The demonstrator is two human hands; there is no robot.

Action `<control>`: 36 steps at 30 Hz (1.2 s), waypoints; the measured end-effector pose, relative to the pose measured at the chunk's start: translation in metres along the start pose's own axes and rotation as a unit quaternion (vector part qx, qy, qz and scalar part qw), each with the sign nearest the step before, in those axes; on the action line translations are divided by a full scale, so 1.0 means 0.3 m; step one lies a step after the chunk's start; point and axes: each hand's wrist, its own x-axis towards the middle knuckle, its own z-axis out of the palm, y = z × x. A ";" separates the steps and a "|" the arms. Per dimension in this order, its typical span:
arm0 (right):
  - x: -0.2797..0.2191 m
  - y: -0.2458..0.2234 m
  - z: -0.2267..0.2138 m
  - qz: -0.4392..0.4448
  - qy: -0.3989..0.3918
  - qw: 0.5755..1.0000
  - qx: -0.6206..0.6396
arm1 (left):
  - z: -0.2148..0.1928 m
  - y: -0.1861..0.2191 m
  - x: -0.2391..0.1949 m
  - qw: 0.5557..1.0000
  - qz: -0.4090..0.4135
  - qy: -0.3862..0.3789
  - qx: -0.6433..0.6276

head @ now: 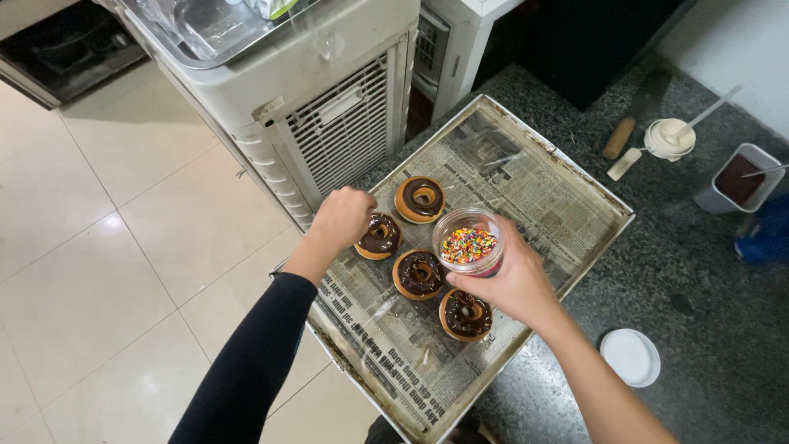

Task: The person dips donuts into a bowl of chocolate glaze and places them on a tray. Then the person sprinkles colorful toppings onto the glazed donuts. Finally, the person stores a bag of vegetables in a freezer.

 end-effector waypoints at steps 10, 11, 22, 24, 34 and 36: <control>0.009 -0.027 0.037 -0.043 0.018 0.998 -0.039 | -0.116 0.035 -0.067 0.999 0.000 -0.005 -0.053; 0.009 -0.033 0.044 -0.047 0.015 0.998 -0.035 | -0.153 0.056 -0.080 0.997 -0.003 0.009 -0.078; -0.019 -0.092 0.092 -0.145 -0.015 0.987 -0.066 | -0.378 0.399 -0.172 0.965 0.200 -0.013 -0.168; -0.032 -0.100 0.093 -0.142 -0.039 0.987 -0.064 | -0.337 0.434 -0.168 0.977 0.188 -0.058 -0.086; -0.094 -0.076 0.075 -0.129 -0.075 0.988 -0.032 | -0.252 0.484 -0.213 0.969 0.220 -0.016 -0.115; -0.092 -0.075 0.065 -0.112 -0.069 0.991 -0.021 | -0.280 0.475 -0.221 0.967 0.183 -0.039 -0.171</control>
